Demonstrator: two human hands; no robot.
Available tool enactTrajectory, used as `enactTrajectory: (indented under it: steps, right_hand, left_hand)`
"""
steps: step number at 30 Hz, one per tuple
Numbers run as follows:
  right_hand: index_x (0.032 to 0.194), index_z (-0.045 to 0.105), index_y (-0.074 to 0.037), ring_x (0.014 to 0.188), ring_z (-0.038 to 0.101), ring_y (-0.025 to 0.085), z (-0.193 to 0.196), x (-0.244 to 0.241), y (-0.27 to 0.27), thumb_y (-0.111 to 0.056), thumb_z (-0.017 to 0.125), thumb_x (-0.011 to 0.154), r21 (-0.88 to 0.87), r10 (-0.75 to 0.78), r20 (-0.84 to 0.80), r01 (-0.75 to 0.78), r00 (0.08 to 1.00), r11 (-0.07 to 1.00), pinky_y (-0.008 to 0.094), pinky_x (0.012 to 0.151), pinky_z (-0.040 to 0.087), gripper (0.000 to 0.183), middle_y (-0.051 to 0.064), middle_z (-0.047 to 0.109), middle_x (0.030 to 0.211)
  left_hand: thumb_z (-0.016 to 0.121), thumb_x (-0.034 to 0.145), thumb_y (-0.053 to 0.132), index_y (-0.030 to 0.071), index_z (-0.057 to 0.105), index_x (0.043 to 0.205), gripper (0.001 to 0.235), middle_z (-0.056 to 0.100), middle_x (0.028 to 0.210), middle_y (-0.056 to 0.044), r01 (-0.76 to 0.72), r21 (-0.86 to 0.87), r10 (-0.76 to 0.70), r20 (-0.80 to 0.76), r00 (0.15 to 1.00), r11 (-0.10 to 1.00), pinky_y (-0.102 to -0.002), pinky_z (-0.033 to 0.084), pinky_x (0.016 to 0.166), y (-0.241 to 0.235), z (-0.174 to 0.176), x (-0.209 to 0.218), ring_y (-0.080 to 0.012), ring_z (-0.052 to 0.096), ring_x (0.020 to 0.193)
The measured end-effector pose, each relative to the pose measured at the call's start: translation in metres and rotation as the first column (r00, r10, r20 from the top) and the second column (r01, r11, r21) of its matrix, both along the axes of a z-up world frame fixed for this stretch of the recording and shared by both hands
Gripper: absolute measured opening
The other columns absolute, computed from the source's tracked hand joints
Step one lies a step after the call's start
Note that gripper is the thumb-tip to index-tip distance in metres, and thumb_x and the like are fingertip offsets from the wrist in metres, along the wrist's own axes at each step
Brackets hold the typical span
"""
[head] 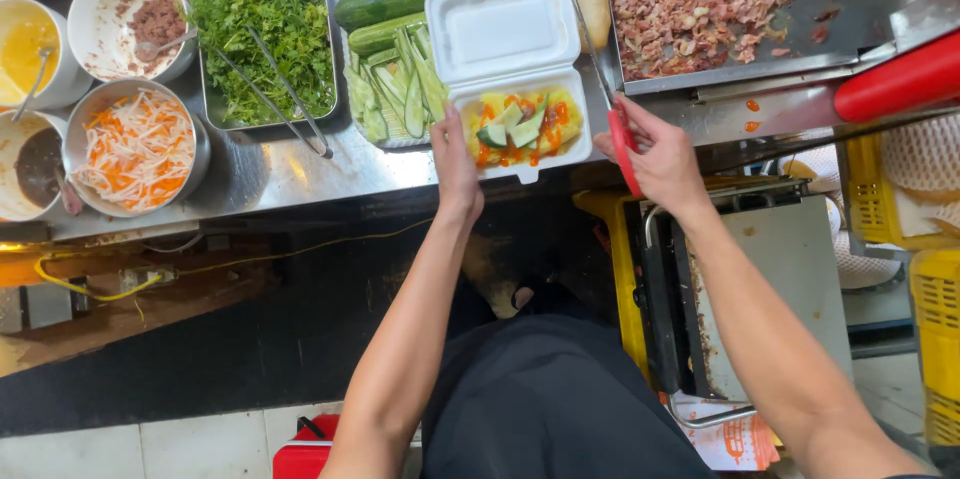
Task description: Preparing a container of sticky rice and toasting bread at a food stall.
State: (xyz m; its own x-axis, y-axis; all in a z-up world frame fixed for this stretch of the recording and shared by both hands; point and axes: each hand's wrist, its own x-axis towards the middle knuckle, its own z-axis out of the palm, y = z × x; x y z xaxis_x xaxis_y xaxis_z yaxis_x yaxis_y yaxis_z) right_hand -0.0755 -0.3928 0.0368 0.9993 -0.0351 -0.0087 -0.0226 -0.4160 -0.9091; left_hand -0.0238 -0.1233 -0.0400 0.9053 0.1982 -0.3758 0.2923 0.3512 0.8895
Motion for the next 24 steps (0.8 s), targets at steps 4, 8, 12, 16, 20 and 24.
enactTrajectory:
  steps: [4,8,12,16,20,24]
  right_hand:
    - [0.144,0.065,-0.008,0.082,0.068,0.009,0.0,-0.004,-0.027,-0.03,0.089,0.087,-0.34,0.022,-0.031,-0.031,0.999,0.94,0.028,0.079,0.059,0.066,0.009,0.078,0.096]
    - [0.132,0.069,-0.008,0.079,0.071,0.02,0.006,0.016,-0.008,-0.033,0.092,0.079,-0.51,0.165,-0.004,-0.144,0.986,0.848,0.034,0.076,0.058,0.062,0.012,0.076,0.089]
    - [0.116,0.073,-0.007,0.089,0.073,0.031,-0.01,0.041,0.001,-0.027,0.087,0.08,-0.634,0.32,0.118,-0.176,0.94,0.753,0.041,0.078,0.057,0.043,0.015,0.074,0.101]
    - [0.112,0.078,-0.009,0.094,0.072,0.034,0.001,0.059,0.041,-0.021,0.081,0.086,-0.755,0.436,0.225,-0.126,0.871,0.643,0.042,0.082,0.057,0.029,0.015,0.075,0.107]
    - [0.118,0.075,-0.005,0.088,0.074,0.026,0.027,0.075,0.176,-0.025,0.074,0.097,-0.46,0.357,0.258,-0.21,0.898,0.863,0.037,0.077,0.058,0.029,0.016,0.075,0.101]
    - [0.116,0.075,-0.001,0.081,0.074,0.028,-0.002,0.098,0.313,-0.031,0.075,0.094,-0.435,0.387,0.289,-0.24,0.876,0.868,0.041,0.077,0.056,0.037,0.015,0.076,0.095]
  left_hand:
    - [0.042,0.101,0.056,0.014,0.031,0.154,0.069,0.049,0.147,-0.005,-0.05,-0.152,0.061,0.067,0.996,0.987,-0.042,0.041,0.115,0.047,0.051,-0.028,-0.0204,0.049,0.138]
    - [0.038,0.103,0.059,0.004,0.037,0.157,0.076,0.053,0.153,-0.014,-0.109,-0.398,0.155,0.085,0.984,0.911,-0.049,0.047,0.115,0.094,0.079,-0.051,-0.0308,0.053,0.14]
    - [0.033,0.103,0.06,0.01,0.037,0.157,0.073,0.051,0.154,-0.01,-0.204,-0.405,0.268,0.109,0.957,0.891,-0.047,0.052,0.111,0.152,0.087,-0.079,-0.0275,0.055,0.139]
    - [0.033,0.101,0.065,0.013,0.037,0.157,0.077,0.052,0.154,-0.008,-0.242,-0.434,0.342,0.17,0.924,0.868,-0.052,0.055,0.107,0.206,0.115,-0.109,-0.0295,0.055,0.139]
    - [0.032,0.098,0.069,0.018,0.035,0.157,0.079,0.051,0.154,-0.007,-0.271,-0.409,0.376,0.201,0.905,0.871,-0.056,0.055,0.1,0.275,0.112,-0.141,-0.0317,0.054,0.139]
    - [0.033,0.098,0.07,0.025,0.034,0.159,0.076,0.047,0.158,-0.005,-0.301,-0.422,0.417,0.214,0.884,0.855,-0.056,0.055,0.102,0.349,0.102,-0.17,-0.0304,0.051,0.142]
